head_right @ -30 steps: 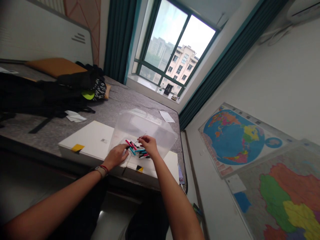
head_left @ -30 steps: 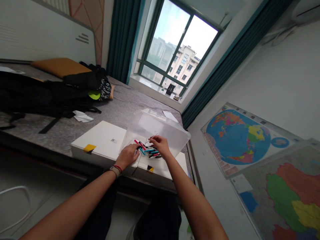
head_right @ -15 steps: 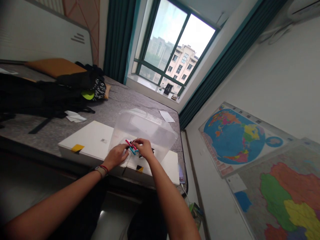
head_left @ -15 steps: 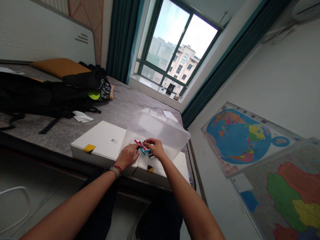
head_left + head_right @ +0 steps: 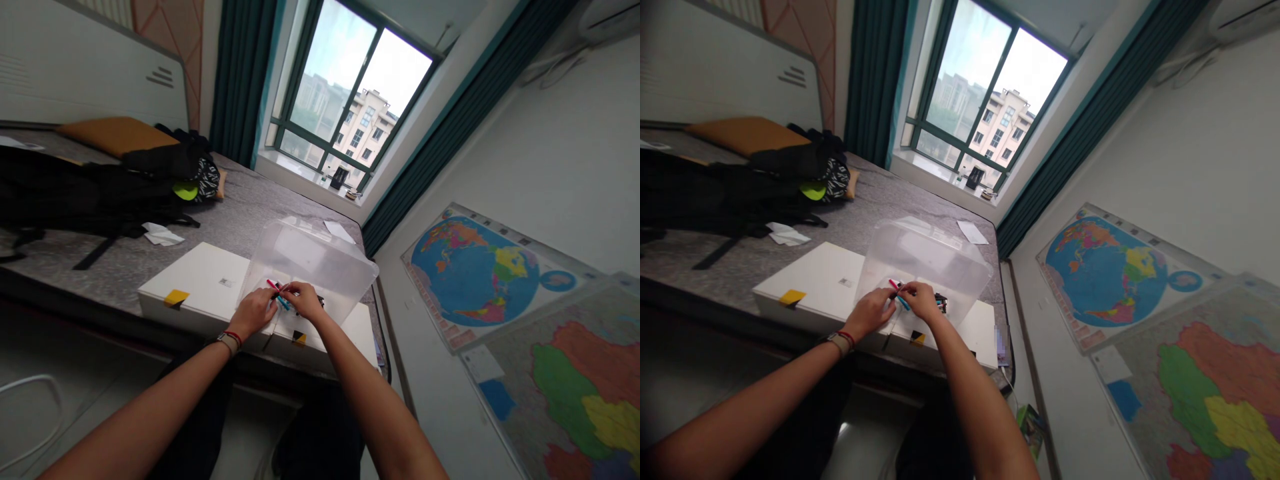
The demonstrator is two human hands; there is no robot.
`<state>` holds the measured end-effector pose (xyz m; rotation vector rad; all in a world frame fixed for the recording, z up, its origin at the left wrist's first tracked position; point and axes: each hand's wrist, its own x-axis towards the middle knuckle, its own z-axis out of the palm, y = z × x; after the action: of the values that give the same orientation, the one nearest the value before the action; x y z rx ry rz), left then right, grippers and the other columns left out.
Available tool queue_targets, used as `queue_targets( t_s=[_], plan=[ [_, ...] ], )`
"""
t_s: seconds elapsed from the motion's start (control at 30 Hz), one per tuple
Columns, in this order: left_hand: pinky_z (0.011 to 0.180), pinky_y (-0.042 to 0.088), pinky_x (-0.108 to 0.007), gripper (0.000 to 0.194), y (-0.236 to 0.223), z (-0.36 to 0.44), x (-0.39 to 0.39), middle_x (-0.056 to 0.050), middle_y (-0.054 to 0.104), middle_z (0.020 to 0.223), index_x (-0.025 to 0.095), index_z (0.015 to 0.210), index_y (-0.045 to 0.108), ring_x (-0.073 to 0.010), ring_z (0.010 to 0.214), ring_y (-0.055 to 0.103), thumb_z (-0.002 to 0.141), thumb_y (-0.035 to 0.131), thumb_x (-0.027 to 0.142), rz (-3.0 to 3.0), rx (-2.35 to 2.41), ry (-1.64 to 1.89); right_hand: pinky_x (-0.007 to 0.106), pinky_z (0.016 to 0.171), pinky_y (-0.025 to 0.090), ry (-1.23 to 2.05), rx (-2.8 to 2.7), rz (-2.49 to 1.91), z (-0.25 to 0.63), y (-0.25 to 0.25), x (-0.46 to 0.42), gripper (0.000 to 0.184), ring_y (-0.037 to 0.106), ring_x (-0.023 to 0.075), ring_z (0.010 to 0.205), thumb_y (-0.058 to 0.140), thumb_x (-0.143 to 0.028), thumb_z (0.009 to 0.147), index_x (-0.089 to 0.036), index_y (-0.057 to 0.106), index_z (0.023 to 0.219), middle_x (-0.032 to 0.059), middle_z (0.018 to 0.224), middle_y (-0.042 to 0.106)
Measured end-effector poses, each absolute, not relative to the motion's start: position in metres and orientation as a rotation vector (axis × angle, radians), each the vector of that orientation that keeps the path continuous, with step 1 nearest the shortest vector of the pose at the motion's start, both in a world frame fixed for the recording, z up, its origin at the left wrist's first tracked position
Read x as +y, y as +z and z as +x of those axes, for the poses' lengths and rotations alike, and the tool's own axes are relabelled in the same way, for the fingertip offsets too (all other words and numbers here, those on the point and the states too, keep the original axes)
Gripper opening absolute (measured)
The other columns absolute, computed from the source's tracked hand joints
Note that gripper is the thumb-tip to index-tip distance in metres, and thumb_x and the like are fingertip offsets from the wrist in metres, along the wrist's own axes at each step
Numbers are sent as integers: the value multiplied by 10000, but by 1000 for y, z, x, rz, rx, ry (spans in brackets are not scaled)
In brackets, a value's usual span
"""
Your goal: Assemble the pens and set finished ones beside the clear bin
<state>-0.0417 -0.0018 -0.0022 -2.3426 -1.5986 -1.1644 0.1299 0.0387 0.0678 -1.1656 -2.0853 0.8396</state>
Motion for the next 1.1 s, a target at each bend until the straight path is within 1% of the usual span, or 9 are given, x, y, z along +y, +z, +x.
queue_targets(
  t_s=[0.1, 0.2, 0.3, 0.53, 0.83, 1.0, 1.1],
  plan=[
    [810, 506, -384, 216, -2, -42, -2, -102, 645, 920, 167, 1077, 573, -245, 866, 612, 875, 506, 205, -2342, -1602, -1166, 273, 809, 519, 857, -2077, -1184, 131, 68, 39, 133, 699, 172, 822, 679, -225, 816, -202, 740, 932, 22, 883, 758],
    [812, 504, -383, 238, -2, -41, -2, -101, 648, 930, 173, 1100, 571, -243, 872, 615, 872, 508, 203, -2338, -1585, -1178, 272, 789, 530, 879, -2053, -1195, 136, 70, 41, 188, 703, 171, 821, 688, -234, 808, -200, 726, 990, 29, 923, 759],
    [816, 504, -378, 257, -2, -41, -1, -101, 653, 949, 179, 1120, 568, -242, 881, 619, 870, 513, 204, -2335, -1569, -1179, 273, 771, 537, 862, -2039, -1207, 145, 71, 44, 208, 703, 168, 810, 679, -253, 815, -202, 718, 1012, 33, 934, 759],
    [828, 503, -379, 264, -7, -42, 1, -102, 656, 955, 178, 1127, 567, -240, 888, 620, 869, 515, 201, -2342, -1575, -1178, 293, 770, 543, 653, -1981, -1348, 166, 78, 47, 174, 688, 170, 774, 629, -264, 840, -198, 728, 966, 39, 912, 754],
    [837, 506, -387, 265, -7, -42, 1, -100, 658, 963, 181, 1129, 561, -246, 893, 624, 868, 520, 199, -2339, -1579, -1163, 296, 776, 532, 677, -2013, -1318, 165, 87, 43, 187, 683, 178, 773, 637, -295, 826, -200, 736, 953, 41, 893, 753],
    [832, 506, -386, 269, -5, -42, 0, -101, 659, 963, 180, 1129, 565, -248, 890, 623, 864, 522, 193, -2339, -1586, -1173, 290, 765, 517, 681, -2013, -1336, 168, 78, 38, 174, 674, 178, 747, 621, -285, 829, -194, 734, 926, 38, 853, 750],
    [830, 505, -385, 271, -4, -42, 0, -101, 658, 959, 178, 1131, 567, -248, 888, 622, 864, 522, 197, -2343, -1585, -1182, 291, 778, 505, 568, -1953, -1375, 174, 63, 26, 179, 660, 184, 769, 576, -282, 858, -190, 716, 920, 43, 853, 736]
  ],
)
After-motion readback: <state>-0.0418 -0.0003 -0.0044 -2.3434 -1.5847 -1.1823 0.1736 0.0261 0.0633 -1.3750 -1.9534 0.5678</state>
